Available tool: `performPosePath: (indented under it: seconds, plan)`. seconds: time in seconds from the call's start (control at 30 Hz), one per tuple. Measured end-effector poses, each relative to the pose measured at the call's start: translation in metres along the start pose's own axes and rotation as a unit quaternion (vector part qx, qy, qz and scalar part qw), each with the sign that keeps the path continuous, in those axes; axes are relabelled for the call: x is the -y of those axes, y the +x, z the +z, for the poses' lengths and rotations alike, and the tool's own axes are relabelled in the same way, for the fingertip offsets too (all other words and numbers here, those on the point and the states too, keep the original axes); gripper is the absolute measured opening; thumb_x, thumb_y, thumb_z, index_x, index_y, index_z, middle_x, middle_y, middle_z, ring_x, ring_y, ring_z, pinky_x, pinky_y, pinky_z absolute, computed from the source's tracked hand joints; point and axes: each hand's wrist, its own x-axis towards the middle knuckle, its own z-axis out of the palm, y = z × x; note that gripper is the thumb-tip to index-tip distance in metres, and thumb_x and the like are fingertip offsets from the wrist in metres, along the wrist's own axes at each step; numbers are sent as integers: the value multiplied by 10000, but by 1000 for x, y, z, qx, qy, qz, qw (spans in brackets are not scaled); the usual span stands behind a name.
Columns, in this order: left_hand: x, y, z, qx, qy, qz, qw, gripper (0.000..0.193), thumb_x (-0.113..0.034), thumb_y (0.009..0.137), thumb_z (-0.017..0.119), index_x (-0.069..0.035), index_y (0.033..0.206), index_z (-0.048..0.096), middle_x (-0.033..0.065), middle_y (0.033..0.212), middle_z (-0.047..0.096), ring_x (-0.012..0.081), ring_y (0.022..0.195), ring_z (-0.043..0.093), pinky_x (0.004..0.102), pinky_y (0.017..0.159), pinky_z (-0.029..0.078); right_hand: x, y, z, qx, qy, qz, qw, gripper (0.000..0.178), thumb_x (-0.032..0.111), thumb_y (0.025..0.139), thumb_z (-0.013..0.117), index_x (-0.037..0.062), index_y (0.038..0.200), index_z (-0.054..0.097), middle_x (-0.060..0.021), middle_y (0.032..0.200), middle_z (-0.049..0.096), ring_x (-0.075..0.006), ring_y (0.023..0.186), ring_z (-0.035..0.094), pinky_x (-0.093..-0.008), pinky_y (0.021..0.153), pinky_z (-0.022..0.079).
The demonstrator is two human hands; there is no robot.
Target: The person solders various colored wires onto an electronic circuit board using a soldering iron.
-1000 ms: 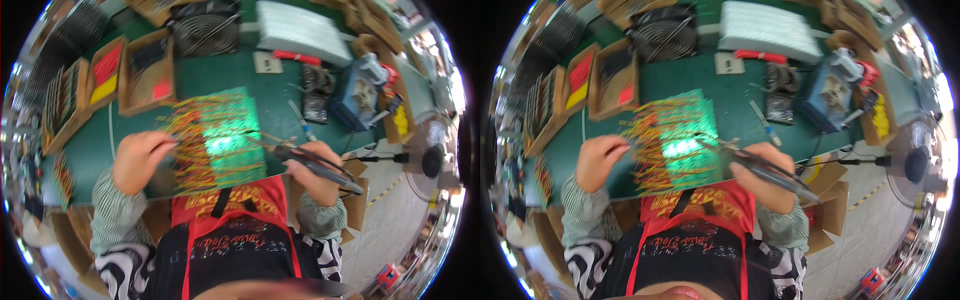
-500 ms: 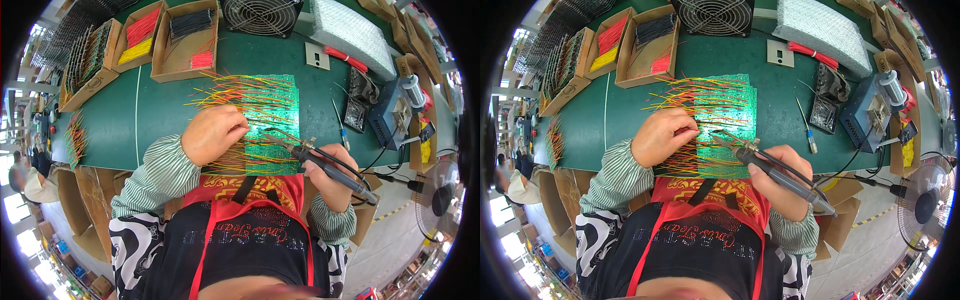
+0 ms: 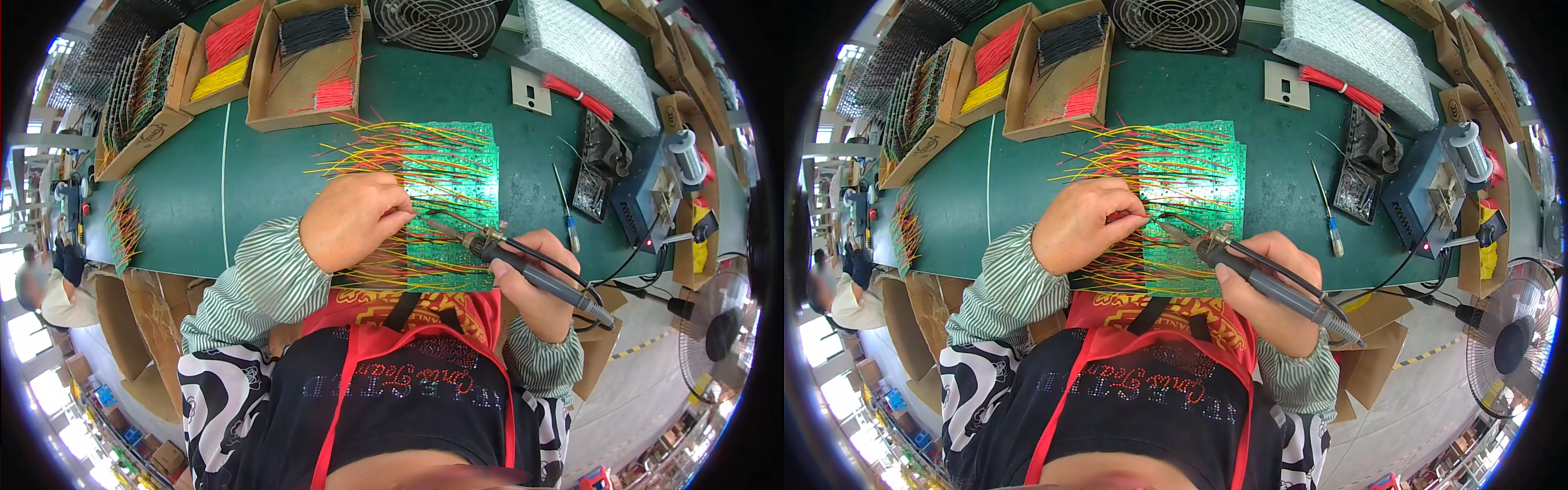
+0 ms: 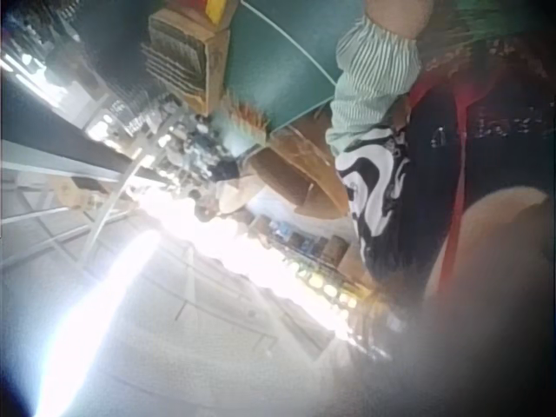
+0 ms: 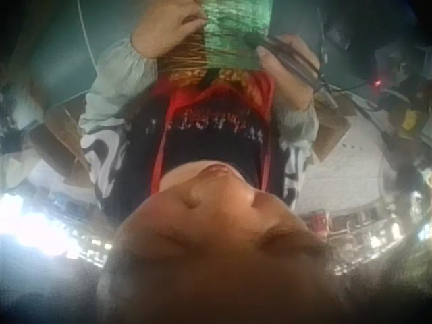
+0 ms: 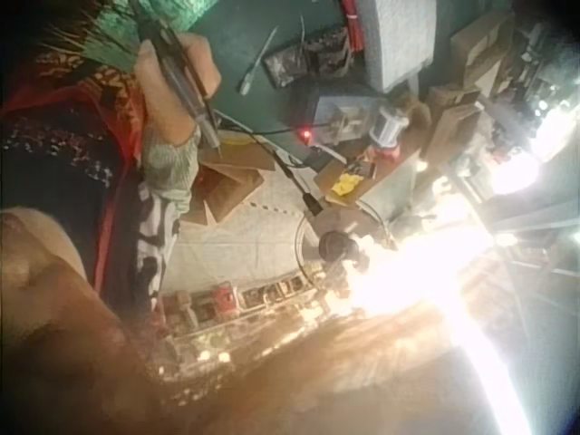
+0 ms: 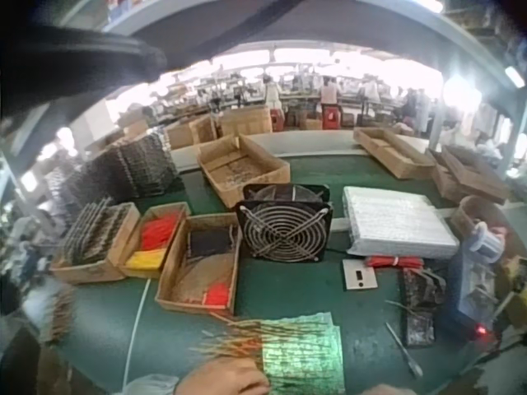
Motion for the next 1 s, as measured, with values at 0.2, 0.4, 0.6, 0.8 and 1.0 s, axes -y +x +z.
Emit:
performPosePath:
  seconds: [0.2,0.4,0.6,0.8,1.0]
  plan:
    - [1,1,0,1,14,3,1000,130,-156,785,631,-30,764,608,92,756,593,262,727,580,364,636,457,4,-2,-3,-21,12,-4,1000,164,26,681,684,-17,804,585,-42,674,612,-63,584,543,-213,543,447]
    - [-7,-2,-6,13,47,8,999,132,-148,807,569,-33,769,623,105,773,581,286,754,581,395,666,467,5,-8,-13,-25,-1,-2,1000,181,20,676,680,-18,821,580,-43,683,617,-62,602,547,-212,554,449]
    - [-19,-2,-19,-44,75,30,996,91,-130,792,586,-47,823,608,103,751,550,292,741,569,404,647,464,7,-14,-18,-46,12,31,998,178,9,673,678,-20,819,579,-46,691,622,-61,612,550,-210,569,452]
    - [-16,9,6,-13,41,33,999,101,-136,798,609,-34,794,606,100,765,604,276,721,592,376,633,469,4,-15,-20,-56,16,52,997,175,9,680,679,-22,822,582,-50,704,630,-64,630,558,-211,586,459]
    - [-17,14,8,-7,31,16,999,142,-158,788,582,-25,747,614,117,741,587,299,725,584,408,662,471,-2,-11,-17,-54,32,44,997,179,10,675,681,-23,822,585,-56,696,627,-69,624,564,-213,575,461]
